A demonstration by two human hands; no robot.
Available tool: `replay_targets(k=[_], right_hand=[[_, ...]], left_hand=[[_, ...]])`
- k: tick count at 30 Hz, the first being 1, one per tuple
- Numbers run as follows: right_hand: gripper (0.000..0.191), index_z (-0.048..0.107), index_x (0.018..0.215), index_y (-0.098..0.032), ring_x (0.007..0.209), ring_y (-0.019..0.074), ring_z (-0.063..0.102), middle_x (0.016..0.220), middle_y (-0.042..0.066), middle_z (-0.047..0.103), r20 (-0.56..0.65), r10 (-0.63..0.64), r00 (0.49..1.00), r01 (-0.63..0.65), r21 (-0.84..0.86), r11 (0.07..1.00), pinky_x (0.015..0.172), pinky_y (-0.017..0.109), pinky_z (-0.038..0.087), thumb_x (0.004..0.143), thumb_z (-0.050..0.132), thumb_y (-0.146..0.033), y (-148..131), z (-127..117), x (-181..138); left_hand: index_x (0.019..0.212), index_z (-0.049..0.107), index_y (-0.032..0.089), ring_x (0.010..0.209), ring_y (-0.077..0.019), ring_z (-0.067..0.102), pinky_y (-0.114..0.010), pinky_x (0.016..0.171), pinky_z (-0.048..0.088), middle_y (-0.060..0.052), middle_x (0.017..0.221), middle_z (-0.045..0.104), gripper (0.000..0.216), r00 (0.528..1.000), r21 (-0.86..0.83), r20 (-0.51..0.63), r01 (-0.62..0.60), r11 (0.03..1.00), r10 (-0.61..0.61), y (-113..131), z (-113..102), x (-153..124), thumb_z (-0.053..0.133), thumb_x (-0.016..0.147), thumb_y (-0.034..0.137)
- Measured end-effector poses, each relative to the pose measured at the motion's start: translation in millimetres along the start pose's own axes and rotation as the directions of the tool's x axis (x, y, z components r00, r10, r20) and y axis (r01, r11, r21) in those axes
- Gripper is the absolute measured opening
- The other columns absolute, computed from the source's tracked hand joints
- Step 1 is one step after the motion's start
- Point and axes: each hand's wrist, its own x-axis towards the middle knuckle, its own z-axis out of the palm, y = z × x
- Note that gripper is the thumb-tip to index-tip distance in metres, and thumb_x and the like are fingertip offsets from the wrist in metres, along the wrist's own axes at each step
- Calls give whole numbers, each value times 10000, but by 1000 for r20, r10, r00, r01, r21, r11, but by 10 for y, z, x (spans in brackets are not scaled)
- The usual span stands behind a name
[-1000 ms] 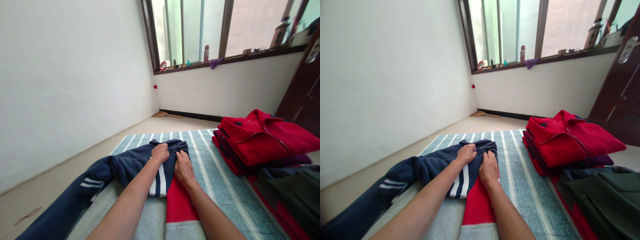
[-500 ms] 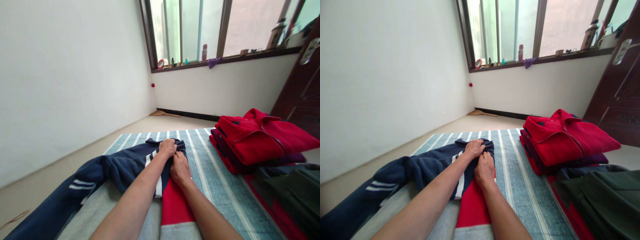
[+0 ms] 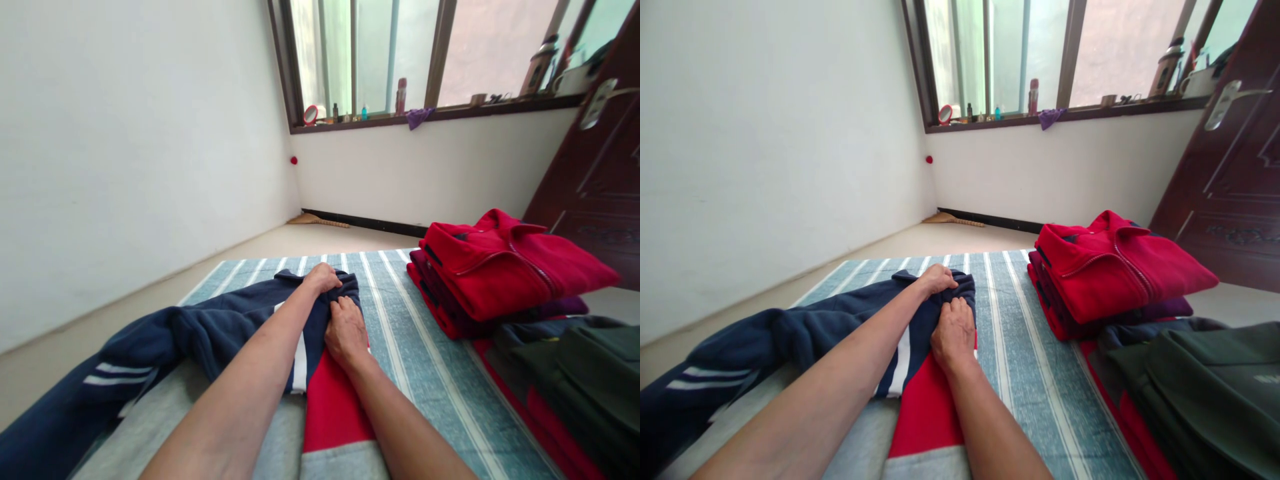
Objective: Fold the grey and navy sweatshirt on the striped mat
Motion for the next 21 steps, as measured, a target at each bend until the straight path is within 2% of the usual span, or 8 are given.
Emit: replay_targets(k=[5, 10, 17, 19, 21], right_hand=[[351, 632, 1085, -90, 1163, 275, 480, 1196, 181, 585, -4, -5, 1000, 5, 0, 1000, 1019, 399, 333, 815, 407, -80, -12, -20, -3], [338, 636, 1063, -94, 1127, 273, 497, 1169, 174, 592, 9, -1, 1000, 1, -7, 1000, 1007, 393, 347, 820, 401, -84, -27, -61, -6], [331, 636, 1053, -84, 1166, 299, 469, 1151, 200, 595, -13, -6, 1000, 6, -28, 1000, 1010, 448, 321, 797, 425, -77, -29, -29, -11], [331, 634, 1058, -86, 1166, 300, 468, 1151, 199, 595, -15, -10, 1000, 9, -28, 1000, 1011, 453, 316, 799, 427, -80, -26, -22, -13], [329, 632, 1060, -93, 1159, 295, 472, 1147, 189, 598, -22, -13, 1000, 13, -31, 999, 1011, 445, 314, 808, 420, -85, -24, -19, -13]], left_hand=[[1113, 585, 147, 966, -219, 602, -403, 817, 521, -66, 1119, 600, 304, 997, -5, -64, -32, 999, 32, -13, 74, 40, 571, 892, 356], [1059, 606, 163, 986, -201, 595, -413, 862, 494, -72, 1111, 612, 255, 980, 4, -171, -102, 995, 101, -17, 148, -49, 554, 902, 357], [813, 671, 133, 778, -149, 614, -279, 750, 478, -26, 788, 674, 266, 975, -7, -164, -152, 988, 148, 92, 62, -64, 584, 853, 381], [833, 663, 132, 805, -161, 618, -307, 769, 485, -34, 830, 671, 254, 976, 6, -167, -142, 990, 141, 128, 59, -38, 609, 843, 380], [910, 645, 140, 887, -180, 615, -364, 818, 491, -52, 953, 659, 237, 975, 23, -179, -133, 991, 135, 151, 78, -12, 596, 866, 368]])
